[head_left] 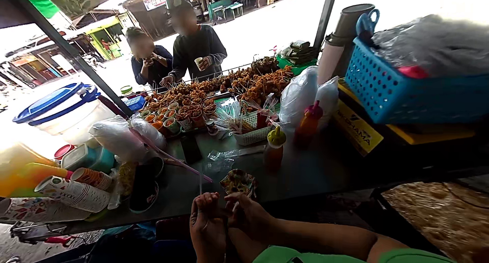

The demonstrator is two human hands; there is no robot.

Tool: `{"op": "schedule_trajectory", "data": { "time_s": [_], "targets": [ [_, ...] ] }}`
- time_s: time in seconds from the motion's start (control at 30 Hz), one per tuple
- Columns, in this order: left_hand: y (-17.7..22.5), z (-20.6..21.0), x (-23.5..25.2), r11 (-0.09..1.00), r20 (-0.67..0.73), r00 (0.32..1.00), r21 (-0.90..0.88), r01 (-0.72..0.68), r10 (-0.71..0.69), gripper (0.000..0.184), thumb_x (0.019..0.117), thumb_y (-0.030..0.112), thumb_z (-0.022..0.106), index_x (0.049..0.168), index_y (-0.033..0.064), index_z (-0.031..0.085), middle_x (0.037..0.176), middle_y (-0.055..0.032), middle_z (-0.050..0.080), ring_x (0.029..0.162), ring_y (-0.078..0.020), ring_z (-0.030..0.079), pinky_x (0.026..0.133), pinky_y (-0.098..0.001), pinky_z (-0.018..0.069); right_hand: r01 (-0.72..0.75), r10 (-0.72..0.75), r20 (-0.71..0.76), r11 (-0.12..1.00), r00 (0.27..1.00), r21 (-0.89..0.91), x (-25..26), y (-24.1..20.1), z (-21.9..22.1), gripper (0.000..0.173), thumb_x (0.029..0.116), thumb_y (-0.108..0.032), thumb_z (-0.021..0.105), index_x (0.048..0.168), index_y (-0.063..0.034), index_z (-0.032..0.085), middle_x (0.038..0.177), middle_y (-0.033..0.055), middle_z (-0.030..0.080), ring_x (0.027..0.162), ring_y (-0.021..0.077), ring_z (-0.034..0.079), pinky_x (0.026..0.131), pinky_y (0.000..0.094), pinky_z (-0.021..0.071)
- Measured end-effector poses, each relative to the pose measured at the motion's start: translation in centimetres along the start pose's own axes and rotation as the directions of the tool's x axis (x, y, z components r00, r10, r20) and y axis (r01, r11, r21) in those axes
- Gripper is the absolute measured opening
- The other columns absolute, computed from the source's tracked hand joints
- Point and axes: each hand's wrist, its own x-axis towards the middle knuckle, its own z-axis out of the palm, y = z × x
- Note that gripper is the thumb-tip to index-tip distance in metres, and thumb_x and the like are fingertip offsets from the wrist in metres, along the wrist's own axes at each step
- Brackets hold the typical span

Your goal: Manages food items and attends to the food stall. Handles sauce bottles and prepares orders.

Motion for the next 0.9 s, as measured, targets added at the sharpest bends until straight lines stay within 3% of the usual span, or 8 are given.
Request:
{"op": "schedule_trajectory", "data": {
  "time_s": [0.1, 0.17, 0.27, 0.47, 0.53, 0.63, 0.77, 0.9],
  "targets": [
    [1.4, -0.7, 0.5, 0.988, 0.071, 0.996, -0.135, 0.072, -0.062, 0.028, 0.1011, 0.007, 0.05, 0.083, 0.0119, 0.072, 0.083, -0.0036, 0.073, 0.086, -0.0155, 0.074, 0.09, -0.0319, 0.0596, 0.236, -0.26, -0.042, 0.924, 0.965, -0.301, 1.4, 0.3, -2.4, 0.017, 0.0984, -0.009, 0.063, 0.11, 0.0015, 0.069, 0.099, 0.0147, 0.071, 0.093, 0.0167, 0.07, 0.086, 0.0237, 0.0568],
    [1.9, -1.0, 0.5, 0.932, 0.208, 0.968, -0.302, 0.198, -0.138, 0.017, 0.0979, 0.013, 0.062, 0.088, 0.0096, 0.076, 0.087, -0.0055, 0.075, 0.091, -0.0179, 0.074, 0.094, -0.0338, 0.0585, -0.106, 0.088, 0.162, 0.989, 0.983, 0.104, 1.6, -2.4, -4.0, 0.017, 0.1019, -0.008, 0.057, 0.104, -0.001, 0.073, 0.088, 0.0011, 0.07, 0.077, -0.001, 0.061, 0.071, 0.0122, 0.0484],
    [2.0, -0.7, 0.3, 0.844, 0.257, 0.949, -0.456, 0.283, -0.18, 0.014, 0.096, 0.012, 0.065, 0.087, 0.006, 0.074, 0.082, -0.007, 0.073, 0.088, -0.0197, 0.074, 0.094, -0.0346, 0.0585, -0.691, 0.323, 0.633, 0.519, 0.704, 0.504, 1.4, -3.2, -3.7, 0.036, 0.1107, -0.025, 0.034, 0.098, -0.0103, 0.065, 0.067, -0.0073, 0.061, 0.049, -0.0031, 0.052, 0.044, 0.0126, 0.0435],
    [0.9, -1.2, 0.7, 0.995, -0.107, 0.993, -0.091, 0.049, -0.059, 0.041, 0.1046, 0.002, 0.034, 0.081, 0.0103, 0.066, 0.076, -0.0022, 0.072, 0.077, -0.0133, 0.073, 0.082, -0.0301, 0.0616, 0.086, -0.08, 0.036, 0.964, 0.996, -0.25, -0.1, 0.0, -3.2, 0.028, 0.0977, -0.022, 0.068, 0.113, 0.0017, 0.065, 0.098, 0.0133, 0.068, 0.084, 0.0134, 0.066, 0.077, 0.021, 0.0555],
    [0.9, -1.4, 0.7, 0.971, -0.036, 0.991, -0.208, 0.117, -0.127, 0.04, 0.1047, 0.003, 0.037, 0.081, 0.0094, 0.068, 0.078, -0.0037, 0.072, 0.079, -0.0158, 0.074, 0.084, -0.0321, 0.0616, -0.283, 0.263, 0.141, 0.948, 0.954, 0.146, -0.4, -1.4, -3.4, 0.011, 0.1009, -0.009, 0.061, 0.103, -0.0024, 0.069, 0.085, -0.0013, 0.066, 0.07, -0.0018, 0.057, 0.065, 0.0121, 0.0462],
    [0.8, -1.4, 0.7, 0.917, 0.034, 0.977, -0.34, 0.209, -0.21, 0.04, 0.1059, 0.007, 0.038, 0.081, 0.0083, 0.069, 0.078, -0.005, 0.072, 0.08, -0.0177, 0.074, 0.086, -0.0329, 0.0615, -0.762, 0.425, 0.632, 0.342, 0.648, 0.55, -0.6, -1.0, -3.1, 0.037, 0.1123, -0.027, 0.032, 0.097, -0.0115, 0.062, 0.07, -0.0077, 0.06, 0.051, -0.0029, 0.053, 0.047, 0.012, 0.0458],
    [0.6, -1.3, 0.6, 0.953, -0.055, 0.978, -0.245, 0.18, -0.199, 0.041, 0.1058, 0.004, 0.035, 0.081, 0.0083, 0.067, 0.077, -0.0043, 0.071, 0.078, -0.0164, 0.073, 0.082, -0.0323, 0.0621, -0.259, 0.214, 0.226, 0.946, 0.95, 0.193, -1.9, 0.1, -2.1, 0.03, 0.1008, -0.014, 0.063, 0.124, 0.0043, 0.059, 0.088, 0.0088, 0.065, 0.074, 0.0089, 0.062, 0.072, 0.0221, 0.0531],
    [0.9, -1.6, 0.3, 0.884, 0.109, 0.952, -0.351, 0.307, -0.288, 0.034, 0.1047, 0.008, 0.044, 0.083, 0.0069, 0.07, 0.079, -0.0068, 0.072, 0.082, -0.0194, 0.075, 0.087, -0.0349, 0.0618, -0.657, 0.336, 0.59, 0.57, 0.734, 0.493, -1.2, 0.3, -3.4, 0.031, 0.1098, -0.025, 0.039, 0.097, -0.0133, 0.065, 0.071, -0.0078, 0.063, 0.061, 0.0008, 0.061, 0.059, 0.0189, 0.0542]
  ]
}}
